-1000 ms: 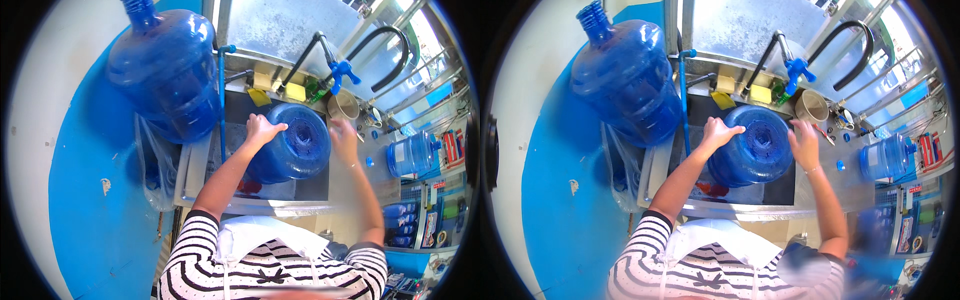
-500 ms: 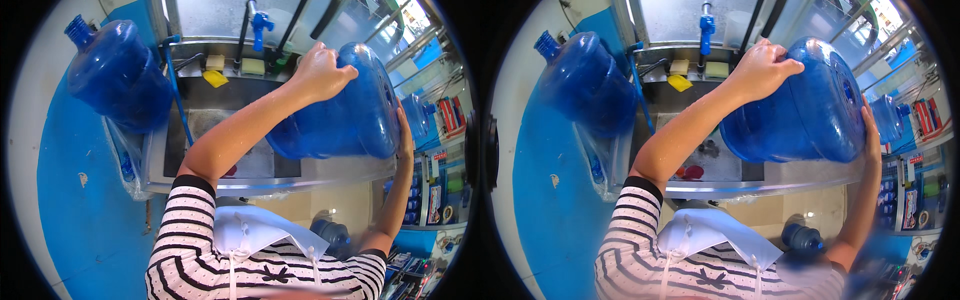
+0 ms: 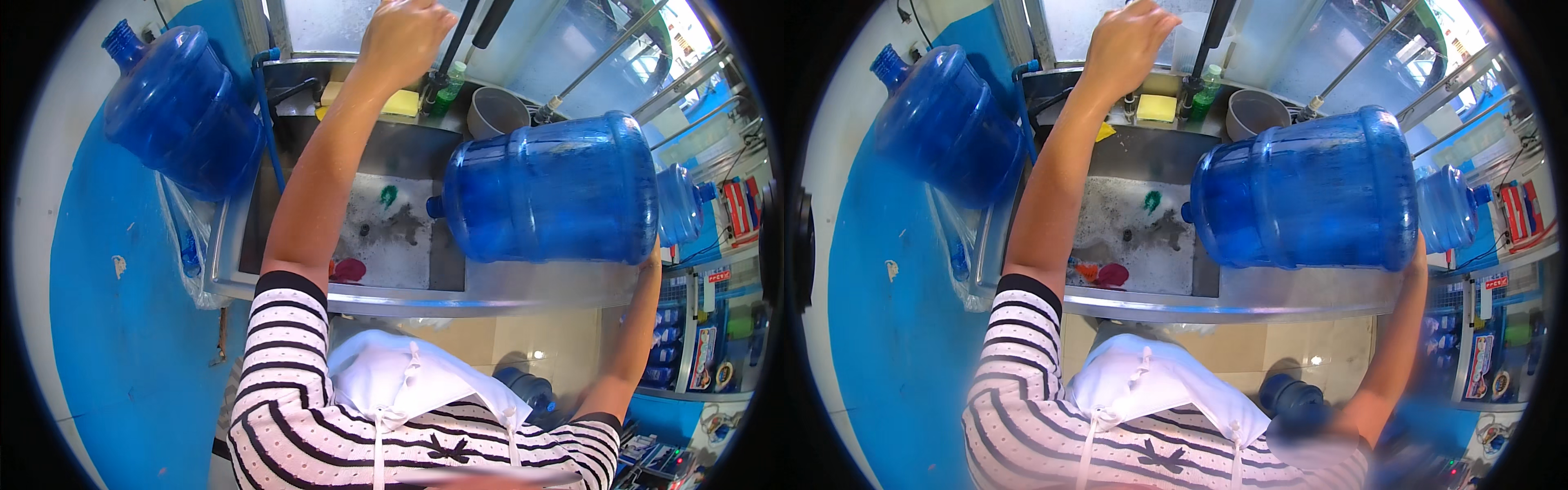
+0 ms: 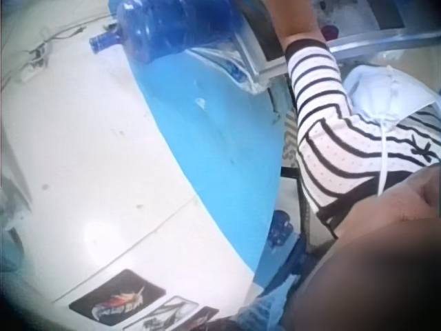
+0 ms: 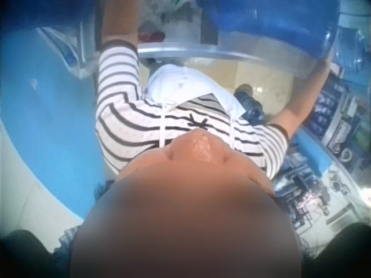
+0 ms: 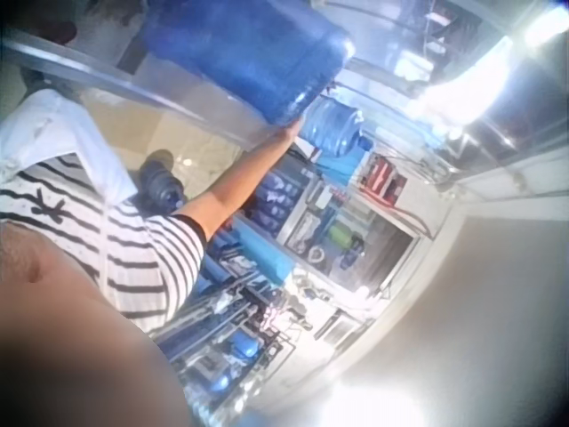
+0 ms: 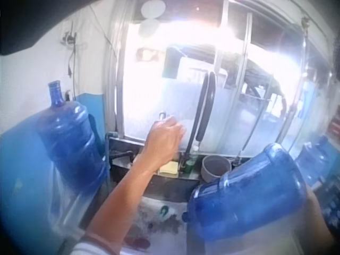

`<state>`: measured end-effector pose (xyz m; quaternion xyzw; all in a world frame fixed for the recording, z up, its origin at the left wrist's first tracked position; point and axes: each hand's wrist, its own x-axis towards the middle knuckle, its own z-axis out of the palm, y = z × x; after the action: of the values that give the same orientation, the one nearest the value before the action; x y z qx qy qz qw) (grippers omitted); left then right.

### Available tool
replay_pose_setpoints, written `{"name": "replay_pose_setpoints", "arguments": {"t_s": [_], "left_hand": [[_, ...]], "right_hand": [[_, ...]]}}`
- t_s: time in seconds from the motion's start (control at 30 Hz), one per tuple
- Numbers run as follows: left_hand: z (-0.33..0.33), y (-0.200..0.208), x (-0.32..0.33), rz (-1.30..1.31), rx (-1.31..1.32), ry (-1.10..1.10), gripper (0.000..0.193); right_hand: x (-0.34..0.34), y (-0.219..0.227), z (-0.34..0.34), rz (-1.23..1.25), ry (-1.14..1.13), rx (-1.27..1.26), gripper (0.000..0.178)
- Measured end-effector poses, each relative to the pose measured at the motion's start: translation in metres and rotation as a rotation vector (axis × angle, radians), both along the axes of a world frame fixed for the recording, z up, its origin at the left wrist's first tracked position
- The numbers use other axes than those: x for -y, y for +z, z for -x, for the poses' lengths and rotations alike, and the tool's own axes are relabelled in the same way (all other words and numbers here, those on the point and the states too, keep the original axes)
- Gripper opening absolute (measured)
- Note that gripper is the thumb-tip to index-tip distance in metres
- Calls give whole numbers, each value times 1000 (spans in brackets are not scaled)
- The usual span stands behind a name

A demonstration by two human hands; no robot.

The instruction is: The person scrubs the inside of a large blue water jug with a long-handled brush, rinses it under a faucet, and shakes out excess water. They then place the jug on a stainless steel counter, pick up a cap, and pour a small amount of green liquid into the jug.

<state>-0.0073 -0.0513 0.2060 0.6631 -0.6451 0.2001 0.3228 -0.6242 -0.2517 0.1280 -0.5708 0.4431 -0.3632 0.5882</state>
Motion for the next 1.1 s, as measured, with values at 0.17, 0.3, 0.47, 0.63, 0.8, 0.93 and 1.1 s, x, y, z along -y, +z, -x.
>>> {"name": "replay_pose_setpoints", "arguments": {"t_s": [0.17,0.3,0.47,0.63,0.8,0.93,1.1], "left_hand": [[27,16,45,195,200,417,19],[35,-50,34,791,32,-90,11],[80,-289,19,121,-1307,68,18],[98,-406,35,-620,-2570,-353,46],[-20,-348,4,-419,-2483,-662,42],[-10,-300,-42,-306,-2544,-877,43],[49,-297,-74,-269,-2754,-869,44]], "right_hand": [[35,-19,26,279,-24,-367,45],[33,-14,22,217,-109,-381,47],[9,-2,11,165,-110,-341,49],[-32,13,-41,132,-67,-237,52],[-76,40,-157,264,-31,-86,55],[-104,84,-229,384,21,-29,57],[-129,121,-270,465,184,-238,68]]}}
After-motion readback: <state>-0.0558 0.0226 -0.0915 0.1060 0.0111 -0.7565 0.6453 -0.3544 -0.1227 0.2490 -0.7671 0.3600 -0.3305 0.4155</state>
